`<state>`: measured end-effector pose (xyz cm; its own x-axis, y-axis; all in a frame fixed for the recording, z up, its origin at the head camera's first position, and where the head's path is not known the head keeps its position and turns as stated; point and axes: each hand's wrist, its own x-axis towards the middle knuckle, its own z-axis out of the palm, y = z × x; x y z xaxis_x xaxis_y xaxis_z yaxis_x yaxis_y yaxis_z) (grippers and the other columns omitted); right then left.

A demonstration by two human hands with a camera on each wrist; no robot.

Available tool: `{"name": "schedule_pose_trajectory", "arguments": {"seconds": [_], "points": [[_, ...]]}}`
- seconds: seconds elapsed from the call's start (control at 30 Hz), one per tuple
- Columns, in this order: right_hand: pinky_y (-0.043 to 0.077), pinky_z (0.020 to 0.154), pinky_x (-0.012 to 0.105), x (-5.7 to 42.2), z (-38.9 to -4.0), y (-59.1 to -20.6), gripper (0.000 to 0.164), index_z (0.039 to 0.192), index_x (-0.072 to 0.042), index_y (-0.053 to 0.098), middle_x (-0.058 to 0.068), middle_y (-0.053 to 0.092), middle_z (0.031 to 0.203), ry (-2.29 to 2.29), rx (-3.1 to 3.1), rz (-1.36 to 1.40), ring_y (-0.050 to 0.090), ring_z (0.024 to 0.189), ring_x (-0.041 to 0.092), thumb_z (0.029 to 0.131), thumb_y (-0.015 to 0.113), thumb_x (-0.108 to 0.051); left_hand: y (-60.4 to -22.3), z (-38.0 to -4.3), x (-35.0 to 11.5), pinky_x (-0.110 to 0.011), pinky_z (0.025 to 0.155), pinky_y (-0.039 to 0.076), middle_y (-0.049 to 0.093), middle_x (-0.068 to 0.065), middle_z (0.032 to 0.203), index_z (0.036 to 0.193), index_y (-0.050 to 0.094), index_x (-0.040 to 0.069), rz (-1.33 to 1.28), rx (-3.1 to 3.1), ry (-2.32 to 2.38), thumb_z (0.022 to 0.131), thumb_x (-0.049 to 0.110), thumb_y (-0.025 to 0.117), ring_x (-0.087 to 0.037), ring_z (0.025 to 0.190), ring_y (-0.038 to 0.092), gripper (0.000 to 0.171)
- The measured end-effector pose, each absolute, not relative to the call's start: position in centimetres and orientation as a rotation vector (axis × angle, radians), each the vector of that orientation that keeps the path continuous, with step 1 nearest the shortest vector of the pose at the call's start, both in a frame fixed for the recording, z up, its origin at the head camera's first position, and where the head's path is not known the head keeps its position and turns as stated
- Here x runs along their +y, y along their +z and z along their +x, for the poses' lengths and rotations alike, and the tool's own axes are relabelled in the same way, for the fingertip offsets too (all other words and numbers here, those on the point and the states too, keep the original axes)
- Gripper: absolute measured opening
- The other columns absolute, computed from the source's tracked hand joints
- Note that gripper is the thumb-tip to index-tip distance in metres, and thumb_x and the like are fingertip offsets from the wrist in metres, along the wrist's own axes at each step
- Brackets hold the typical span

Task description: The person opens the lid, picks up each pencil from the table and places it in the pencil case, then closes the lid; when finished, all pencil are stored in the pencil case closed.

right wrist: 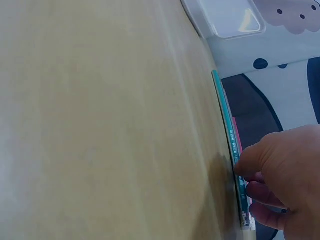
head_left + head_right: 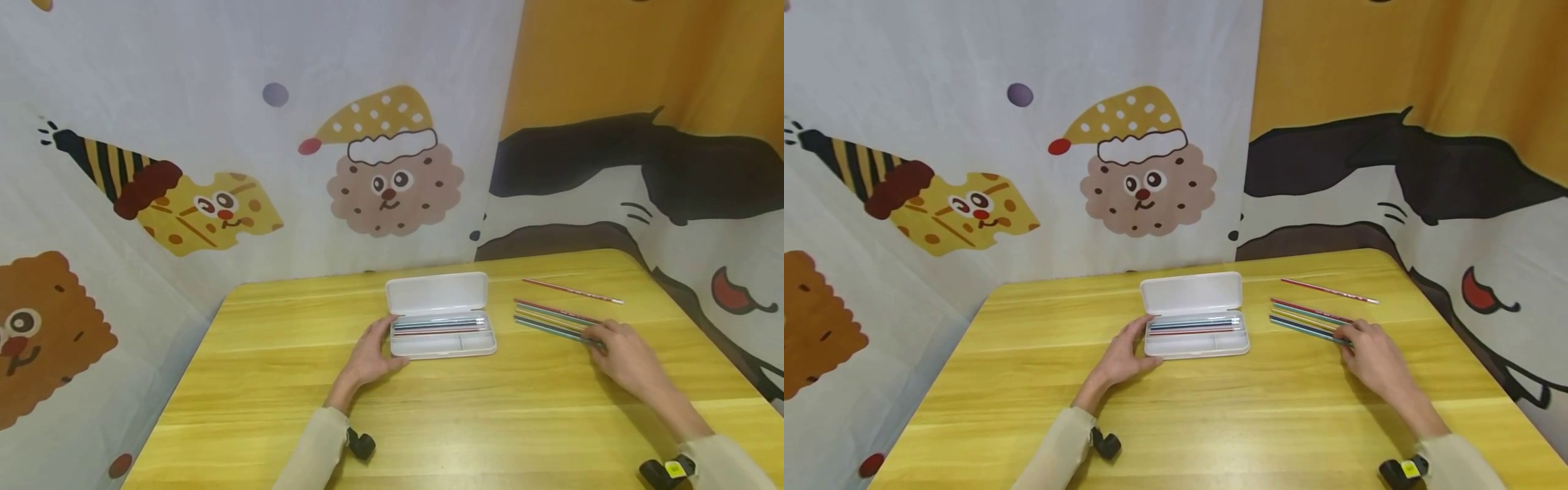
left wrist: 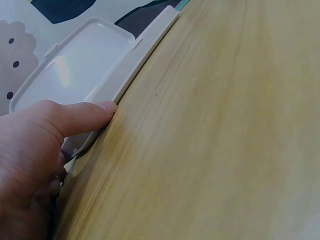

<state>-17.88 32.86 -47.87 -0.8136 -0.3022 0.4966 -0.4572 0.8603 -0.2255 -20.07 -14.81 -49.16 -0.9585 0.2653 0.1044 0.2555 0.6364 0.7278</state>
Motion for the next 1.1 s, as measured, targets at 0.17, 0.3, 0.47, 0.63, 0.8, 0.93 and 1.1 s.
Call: {"name": "schedule_pose_trajectory", "arguments": {"seconds": [0.17, 0.3, 0.47, 0.63, 0.8, 0.93, 1.1], "points": [[0.052, 0.064, 0.059, 32.84, -17.87, -47.98, 0.023, 0.093, 0.0, 0.072, 0.022, 0.065, 0.093, 0.464, -2.616, 0.544, 0.06, 0.08, 0.044, 0.072, 0.079, 0.007, -49.21, -20.12, -14.86, -0.062, 0.11, 0.032, 0.039, -0.01, 0.155, 0.152, 0.042, 0.022, 0.439, 2.838, 1.237, 0.074, 0.03, 0.087, -0.037, 0.139, 0.037, 0.091], [0.052, 0.064, 0.059, 32.84, -18.01, -47.99, 0.023, 0.093, 0.0, 0.072, 0.022, 0.065, 0.093, 0.46, -2.621, 0.544, 0.06, 0.08, 0.044, 0.072, 0.077, 0.008, -49.31, -20.19, -14.9, -0.062, 0.11, 0.032, 0.039, -0.011, 0.155, 0.152, 0.041, 0.022, 0.436, 2.841, 1.231, 0.074, 0.03, 0.087, -0.037, 0.138, 0.037, 0.091], [0.052, 0.061, 0.057, 32.84, -18.2, -48.01, 0.024, 0.091, -0.001, 0.072, 0.021, 0.065, 0.091, 0.441, -2.607, 0.553, 0.061, 0.077, 0.042, 0.07, 0.075, 0.01, -49.33, -20.24, -14.88, -0.061, 0.11, 0.032, 0.04, -0.01, 0.155, 0.152, 0.042, 0.022, 0.438, 2.841, 1.229, 0.074, 0.029, 0.087, -0.037, 0.138, 0.037, 0.09], [0.051, 0.057, 0.055, 32.77, -18.33, -47.98, 0.021, 0.089, -0.002, 0.072, 0.017, 0.065, 0.087, 0.441, -2.602, 0.543, 0.061, 0.075, 0.04, 0.072, 0.076, 0.01, -49.37, -20.31, -14.9, -0.061, 0.11, 0.032, 0.04, -0.011, 0.154, 0.151, 0.042, 0.021, 0.474, 2.858, 1.225, 0.074, 0.029, 0.088, -0.038, 0.138, 0.037, 0.089], [0.051, 0.056, 0.054, 32.84, -18.49, -48.03, 0.02, 0.088, -0.002, 0.072, 0.015, 0.064, 0.084, 0.434, -2.602, 0.543, 0.061, 0.073, 0.038, 0.072, 0.077, 0.01, -49.33, -20.31, -14.9, -0.061, 0.11, 0.032, 0.04, -0.012, 0.154, 0.151, 0.042, 0.021, 0.486, 2.862, 1.222, 0.074, 0.029, 0.088, -0.038, 0.138, 0.037, 0.089], [0.051, 0.056, 0.054, 33.01, -18.53, -48.04, 0.02, 0.087, -0.002, 0.072, 0.015, 0.064, 0.084, 0.437, -2.599, 0.552, 0.06, 0.072, 0.037, 0.072, 0.077, 0.01, -49.27, -20.27, -14.86, -0.062, 0.11, 0.032, 0.039, -0.011, 0.155, 0.151, 0.042, 0.022, 0.468, 2.858, 1.219, 0.074, 0.029, 0.088, -0.038, 0.139, 0.037, 0.09], [0.051, 0.055, 0.052, 33.1, -18.51, -47.87, 0.023, 0.089, -0.002, 0.072, 0.013, 0.063, 0.084, 0.444, -2.603, 0.557, 0.06, 0.072, 0.035, 0.071, 0.076, 0.011, -49.24, -20.18, -14.83, -0.062, 0.11, 0.031, 0.039, -0.01, 0.155, 0.151, 0.042, 0.022, 0.454, 2.857, 1.212, 0.073, 0.03, 0.088, -0.038, 0.139, 0.036, 0.091]]}}
